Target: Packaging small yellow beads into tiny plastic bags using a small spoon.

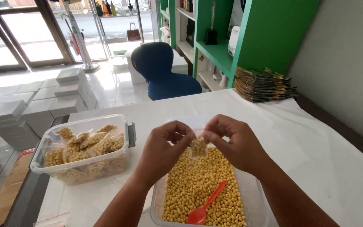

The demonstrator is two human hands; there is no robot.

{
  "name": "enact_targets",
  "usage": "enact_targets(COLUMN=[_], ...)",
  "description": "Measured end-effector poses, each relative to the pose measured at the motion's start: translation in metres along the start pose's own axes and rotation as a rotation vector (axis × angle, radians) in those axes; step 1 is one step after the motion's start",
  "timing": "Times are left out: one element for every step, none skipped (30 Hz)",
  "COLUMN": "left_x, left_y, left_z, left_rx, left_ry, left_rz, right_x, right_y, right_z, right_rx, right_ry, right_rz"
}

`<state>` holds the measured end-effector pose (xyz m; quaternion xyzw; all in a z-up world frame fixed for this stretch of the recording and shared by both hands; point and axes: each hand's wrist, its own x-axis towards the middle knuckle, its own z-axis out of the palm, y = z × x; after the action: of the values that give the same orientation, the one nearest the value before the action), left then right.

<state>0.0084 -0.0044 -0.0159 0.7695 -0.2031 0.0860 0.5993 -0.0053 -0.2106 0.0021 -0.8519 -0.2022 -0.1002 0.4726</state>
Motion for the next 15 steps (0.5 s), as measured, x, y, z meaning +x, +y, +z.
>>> enact_targets(left_x=[0.0,0.0,0.0,0.0,0.0,-0.001,0.0,0.0,0.0,-0.001,-0.001,-0.002,-0.002,-0.003,-0.003], left_y=[-0.001,-0.001,-0.002,-0.001,-0.001,-0.001,-0.001,-0.002,-0.002,0.001,0.003,0.005,0.006,0.008,0.01], left_z=[0.0,0.001,0.001,0.001,0.001,0.001,0.001,0.001,0.001,0.0,-0.001,-0.002,-0.002,-0.003,-0.003], left_rx=[0.0,0.004,0.008,0.008,0.004,0.0,0.0,0.011,0.022,0.022,0.044,0.065,0.065,0.086,0.108], left_ry=[-0.001,-0.003,-0.006,-0.006,-0.006,-0.006,-0.005,-0.009,-0.013,-0.013,-0.038,-0.063,-0.062,-0.072,-0.083], left_rz=[0.001,0.02,0.039,0.039,0.041,0.042,0.042,0.047,0.051,0.05,0.055,0.061,0.061,0.082,0.104], right_x=[0.0,0.0,-0.001,0.0,0.0,0.001,0.0,0.0,0.0,0.0,0.0,0.0,0.0,0.0,0.0], right_y=[0.001,0.001,0.002,0.002,0.002,0.002,0.002,0.002,0.002,0.002,0.003,0.003,0.003,0.003,0.003], right_z=[0.0,0.001,0.002,0.002,0.001,0.001,0.002,0.002,0.002,0.003,0.004,0.005,0.005,0.004,0.004], right_rx=[0.0,0.005,0.011,0.011,0.007,0.002,0.002,-0.012,-0.025,-0.024,-0.044,-0.065,-0.065,-0.07,-0.075], right_ry=[0.001,0.004,0.006,0.007,0.003,-0.001,-0.002,-0.002,-0.002,-0.003,-0.017,-0.031,-0.032,-0.046,-0.059], right_rz=[0.0,-0.005,-0.011,-0.011,-0.024,-0.037,-0.036,-0.032,-0.028,-0.027,-0.034,-0.042,-0.042,-0.045,-0.047])
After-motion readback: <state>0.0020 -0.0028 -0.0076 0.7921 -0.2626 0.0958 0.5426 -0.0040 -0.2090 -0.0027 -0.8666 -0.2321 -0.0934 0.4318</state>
